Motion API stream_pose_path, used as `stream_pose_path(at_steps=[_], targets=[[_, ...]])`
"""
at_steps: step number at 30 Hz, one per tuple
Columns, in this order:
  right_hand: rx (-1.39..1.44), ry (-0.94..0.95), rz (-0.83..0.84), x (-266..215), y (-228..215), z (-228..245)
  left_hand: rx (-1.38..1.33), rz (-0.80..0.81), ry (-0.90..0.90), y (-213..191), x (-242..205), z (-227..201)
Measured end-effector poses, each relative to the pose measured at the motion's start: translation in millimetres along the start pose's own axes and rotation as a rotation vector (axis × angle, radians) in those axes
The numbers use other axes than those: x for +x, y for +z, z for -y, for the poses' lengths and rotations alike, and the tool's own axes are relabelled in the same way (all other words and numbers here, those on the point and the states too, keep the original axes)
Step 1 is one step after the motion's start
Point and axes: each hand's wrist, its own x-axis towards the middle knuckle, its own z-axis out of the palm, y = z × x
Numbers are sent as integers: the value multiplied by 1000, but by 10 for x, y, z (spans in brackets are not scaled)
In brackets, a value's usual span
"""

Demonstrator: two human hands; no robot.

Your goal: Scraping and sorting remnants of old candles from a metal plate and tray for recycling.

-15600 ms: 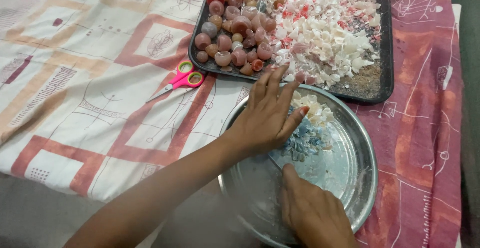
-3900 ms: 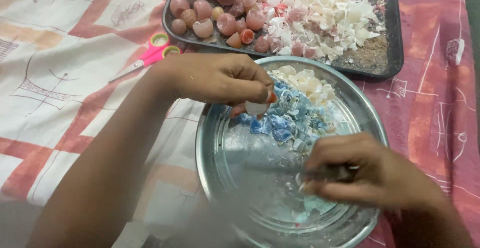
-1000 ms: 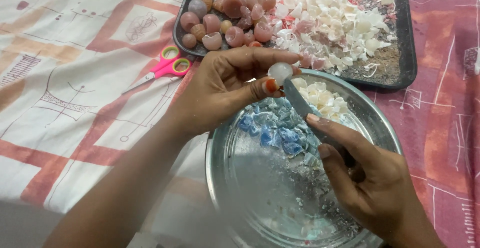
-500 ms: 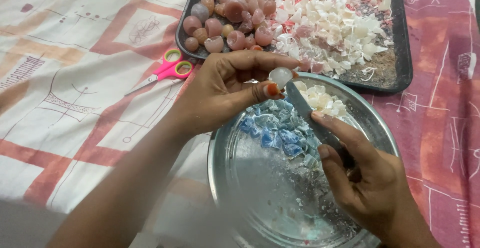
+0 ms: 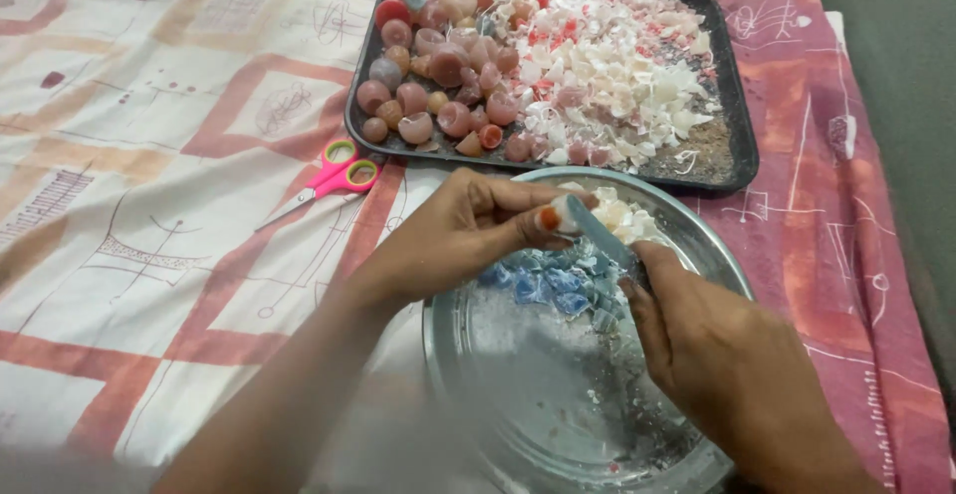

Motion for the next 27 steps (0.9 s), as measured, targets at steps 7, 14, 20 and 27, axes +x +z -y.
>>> stream_pose_path(at_steps=[7, 14, 20, 27], targets=[[-317, 51, 75, -137, -228, 101, -67, 22, -24, 174, 12, -36], [-352, 118, 155, -205, -334, 88, -53, 22, 25, 160, -28, -90], [-381, 85, 172, -232, -400, 157, -55, 45, -27, 198, 6, -2], [-217, 109, 257, -205, -247, 38, 56, -158, -35, 363, 12, 240]])
